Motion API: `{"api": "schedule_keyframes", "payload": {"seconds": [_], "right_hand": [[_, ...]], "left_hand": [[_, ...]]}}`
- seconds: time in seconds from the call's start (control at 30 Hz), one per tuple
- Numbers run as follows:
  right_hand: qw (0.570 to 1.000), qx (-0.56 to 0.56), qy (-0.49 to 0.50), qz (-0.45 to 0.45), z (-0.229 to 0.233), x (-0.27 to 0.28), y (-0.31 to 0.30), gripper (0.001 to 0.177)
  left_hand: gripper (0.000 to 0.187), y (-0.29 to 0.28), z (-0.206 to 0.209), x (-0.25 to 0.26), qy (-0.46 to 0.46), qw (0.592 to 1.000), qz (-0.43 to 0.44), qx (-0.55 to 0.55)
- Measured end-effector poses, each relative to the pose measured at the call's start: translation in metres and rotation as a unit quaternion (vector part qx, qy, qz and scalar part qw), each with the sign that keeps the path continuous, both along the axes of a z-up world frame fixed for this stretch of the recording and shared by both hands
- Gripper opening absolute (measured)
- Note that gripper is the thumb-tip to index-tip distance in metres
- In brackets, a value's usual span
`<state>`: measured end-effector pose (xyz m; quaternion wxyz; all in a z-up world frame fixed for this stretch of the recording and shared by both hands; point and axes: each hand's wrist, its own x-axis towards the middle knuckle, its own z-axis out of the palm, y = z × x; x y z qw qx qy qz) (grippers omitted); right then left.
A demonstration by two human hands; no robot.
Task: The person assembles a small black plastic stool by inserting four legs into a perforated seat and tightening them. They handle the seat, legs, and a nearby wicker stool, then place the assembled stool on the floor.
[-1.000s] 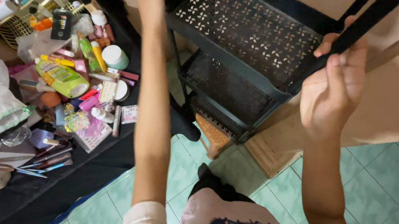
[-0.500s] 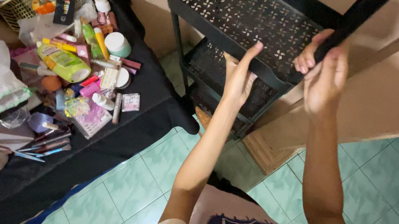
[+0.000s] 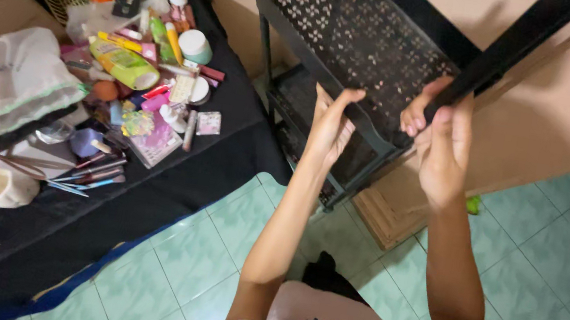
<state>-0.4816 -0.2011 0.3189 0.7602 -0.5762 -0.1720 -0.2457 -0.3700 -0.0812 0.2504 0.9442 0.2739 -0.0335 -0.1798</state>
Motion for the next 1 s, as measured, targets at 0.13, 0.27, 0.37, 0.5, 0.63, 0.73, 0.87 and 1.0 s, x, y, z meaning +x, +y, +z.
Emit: {"api": "schedule_keyframes", "payload": {"seconds": [0.13,0.27,0.37,0.5,0.63,0.73,0.87,1.0], "right_hand": [[1.0,-0.001,0.011,-0.014,0.002,-0.041,0.036,0.034],[0.998,0.003,0.047,-0.05,-0.002,-0.092,0.083,0.038],[0.995,0.004,0.044,-0.088,-0.002,-0.133,0.119,0.043],[0.959,-0.092,0.04,-0.266,-0.013,-0.187,0.148,0.058],[0.831,-0.127,0.033,-0.54,-0.03,-0.222,0.139,0.054],[0.856,-0.061,0.063,-0.51,-0.034,-0.245,0.112,0.051],[0.858,-0.198,0.118,-0.459,-0.046,-0.264,0.114,0.051],[0.875,-0.219,0.159,-0.402,-0.054,-0.276,0.138,0.034]], "left_hand": [[0.064,0.032,0.0,-0.037,-0.003,0.999,-0.025,-0.02],[0.063,0.072,-0.005,-0.075,-0.001,0.997,-0.073,-0.023],[0.066,0.102,-0.002,-0.106,-0.013,0.994,-0.099,-0.036],[0.065,0.133,-0.003,-0.141,-0.003,0.99,-0.134,-0.042],[0.078,0.17,-0.017,-0.175,0.01,0.989,-0.145,-0.03],[0.084,0.196,-0.023,-0.19,-0.006,0.989,-0.144,-0.014],[0.091,0.244,-0.019,-0.211,0.023,0.983,-0.182,-0.003],[0.089,0.273,-0.015,-0.234,0.051,0.984,-0.173,-0.006]]}}
